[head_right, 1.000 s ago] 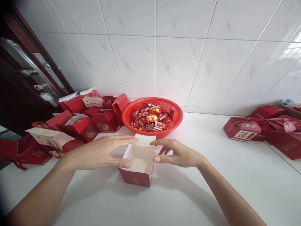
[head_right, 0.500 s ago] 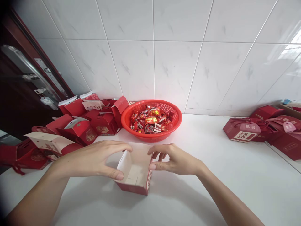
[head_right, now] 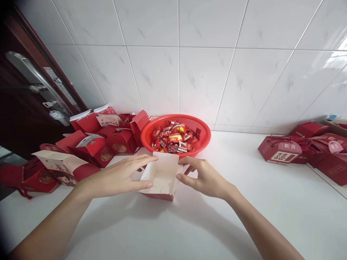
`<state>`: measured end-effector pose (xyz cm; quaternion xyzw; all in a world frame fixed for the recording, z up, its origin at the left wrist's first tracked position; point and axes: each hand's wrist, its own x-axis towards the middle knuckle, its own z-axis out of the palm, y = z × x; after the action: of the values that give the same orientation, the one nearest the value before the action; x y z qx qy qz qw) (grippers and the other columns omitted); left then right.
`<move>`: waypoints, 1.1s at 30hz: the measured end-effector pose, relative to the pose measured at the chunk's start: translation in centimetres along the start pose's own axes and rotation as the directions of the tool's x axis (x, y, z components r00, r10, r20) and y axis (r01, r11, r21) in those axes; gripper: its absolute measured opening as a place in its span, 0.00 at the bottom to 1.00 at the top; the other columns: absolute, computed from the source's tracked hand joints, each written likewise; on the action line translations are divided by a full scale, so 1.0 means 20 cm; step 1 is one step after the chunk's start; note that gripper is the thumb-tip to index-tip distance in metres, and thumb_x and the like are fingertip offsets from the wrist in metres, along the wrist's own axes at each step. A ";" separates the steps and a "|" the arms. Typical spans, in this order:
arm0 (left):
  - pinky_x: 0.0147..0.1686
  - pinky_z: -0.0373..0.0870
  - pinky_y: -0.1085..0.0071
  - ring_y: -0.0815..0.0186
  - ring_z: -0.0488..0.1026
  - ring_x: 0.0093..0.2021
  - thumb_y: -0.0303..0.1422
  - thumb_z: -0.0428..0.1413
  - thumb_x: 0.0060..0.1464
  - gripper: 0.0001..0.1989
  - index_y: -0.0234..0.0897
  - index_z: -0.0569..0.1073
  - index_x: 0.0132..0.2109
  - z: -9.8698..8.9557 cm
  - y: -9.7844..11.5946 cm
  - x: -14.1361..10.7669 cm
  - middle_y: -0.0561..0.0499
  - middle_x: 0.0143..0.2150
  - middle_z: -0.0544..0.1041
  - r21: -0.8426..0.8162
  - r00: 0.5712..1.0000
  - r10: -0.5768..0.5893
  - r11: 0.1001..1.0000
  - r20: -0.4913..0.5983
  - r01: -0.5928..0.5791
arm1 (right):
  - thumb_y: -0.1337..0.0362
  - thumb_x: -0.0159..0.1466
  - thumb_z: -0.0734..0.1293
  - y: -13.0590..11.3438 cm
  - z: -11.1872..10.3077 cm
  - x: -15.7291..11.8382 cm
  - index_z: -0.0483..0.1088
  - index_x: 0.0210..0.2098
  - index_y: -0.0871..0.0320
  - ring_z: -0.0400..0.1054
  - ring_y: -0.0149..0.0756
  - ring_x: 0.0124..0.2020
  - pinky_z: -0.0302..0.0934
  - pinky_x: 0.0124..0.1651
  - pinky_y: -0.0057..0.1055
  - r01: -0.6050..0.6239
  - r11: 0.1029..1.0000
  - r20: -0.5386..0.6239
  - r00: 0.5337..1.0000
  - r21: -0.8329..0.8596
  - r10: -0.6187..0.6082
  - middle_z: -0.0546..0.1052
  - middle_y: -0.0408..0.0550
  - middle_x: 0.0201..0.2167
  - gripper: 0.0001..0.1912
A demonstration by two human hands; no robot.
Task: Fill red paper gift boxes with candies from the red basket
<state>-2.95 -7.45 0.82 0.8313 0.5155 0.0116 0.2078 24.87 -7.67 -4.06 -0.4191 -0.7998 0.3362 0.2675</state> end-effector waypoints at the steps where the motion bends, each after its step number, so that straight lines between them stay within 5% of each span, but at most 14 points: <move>1: 0.50 0.72 0.63 0.47 0.69 0.64 0.51 0.56 0.57 0.35 0.44 0.66 0.68 0.01 -0.01 0.01 0.45 0.67 0.70 -0.027 1.000 -0.009 1.000 -0.008 0.009 | 0.55 0.68 0.66 0.01 0.00 0.01 0.72 0.52 0.54 0.77 0.39 0.43 0.73 0.46 0.38 0.006 1.000 -0.010 1.000 0.003 -0.006 0.79 0.50 0.51 0.16; 6: 0.49 0.73 0.64 0.49 0.75 0.57 0.52 0.59 0.53 0.35 0.41 0.70 0.64 0.01 -0.07 0.07 0.45 0.62 0.75 -0.151 0.997 -0.070 0.986 -0.037 0.064 | 0.62 0.68 0.63 0.03 -0.02 0.03 0.72 0.53 0.53 0.77 0.37 0.41 0.74 0.46 0.38 0.028 1.000 -0.015 1.000 0.014 -0.028 0.80 0.48 0.50 0.15; 10: 0.46 0.73 0.64 0.51 0.77 0.50 0.50 0.61 0.50 0.35 0.41 0.71 0.62 0.00 -0.12 0.09 0.46 0.53 0.79 -0.259 0.996 -0.084 0.962 0.027 0.088 | 0.63 0.68 0.62 0.04 -0.02 0.03 0.72 0.53 0.53 0.76 0.37 0.42 0.73 0.46 0.38 0.028 0.999 0.004 1.000 0.045 -0.028 0.79 0.48 0.52 0.16; 14: 0.49 0.70 0.63 0.53 0.75 0.52 0.49 0.64 0.48 0.38 0.40 0.68 0.64 0.00 -0.14 0.10 0.45 0.55 0.76 -0.338 0.993 -0.085 0.935 0.076 0.106 | 0.63 0.68 0.62 0.06 -0.03 0.03 0.73 0.51 0.54 0.76 0.40 0.44 0.73 0.46 0.39 0.004 0.999 -0.003 1.000 0.051 -0.003 0.79 0.49 0.52 0.15; 20: 0.44 0.69 0.67 0.57 0.72 0.49 0.47 0.65 0.47 0.34 0.41 0.67 0.59 -0.01 -0.19 0.14 0.49 0.49 0.73 -0.466 0.984 0.039 0.884 0.175 0.048 | 0.58 0.68 0.63 0.08 -0.06 0.04 0.75 0.49 0.55 0.74 0.38 0.39 0.72 0.48 0.40 -0.050 0.994 0.140 0.990 0.095 0.036 0.79 0.50 0.50 0.15; 27: 0.41 0.66 0.71 0.61 0.68 0.45 0.46 0.67 0.44 0.39 0.45 0.62 0.60 -0.02 -0.27 0.18 0.54 0.44 0.68 -0.361 0.947 0.064 0.931 0.315 0.057 | 0.54 0.66 0.66 0.14 -0.07 0.05 0.72 0.51 0.54 0.70 0.37 0.40 0.69 0.47 0.40 -0.088 0.984 0.242 0.969 0.154 0.049 0.76 0.50 0.50 0.17; 33: 0.42 0.67 0.70 0.60 0.69 0.46 0.51 0.65 0.48 0.37 0.46 0.64 0.62 -0.05 -0.26 0.15 0.53 0.46 0.70 -0.280 0.953 0.062 0.960 0.298 0.025 | 0.52 0.67 0.67 0.15 -0.07 0.06 0.71 0.53 0.54 0.70 0.36 0.40 0.70 0.48 0.39 -0.058 0.979 0.250 0.968 0.195 0.008 0.76 0.49 0.51 0.19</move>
<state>-6.30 -2.55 -0.77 0.7902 0.4625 -0.0415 0.3999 26.76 -4.97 -5.32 -0.3580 -0.7817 0.4694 0.2009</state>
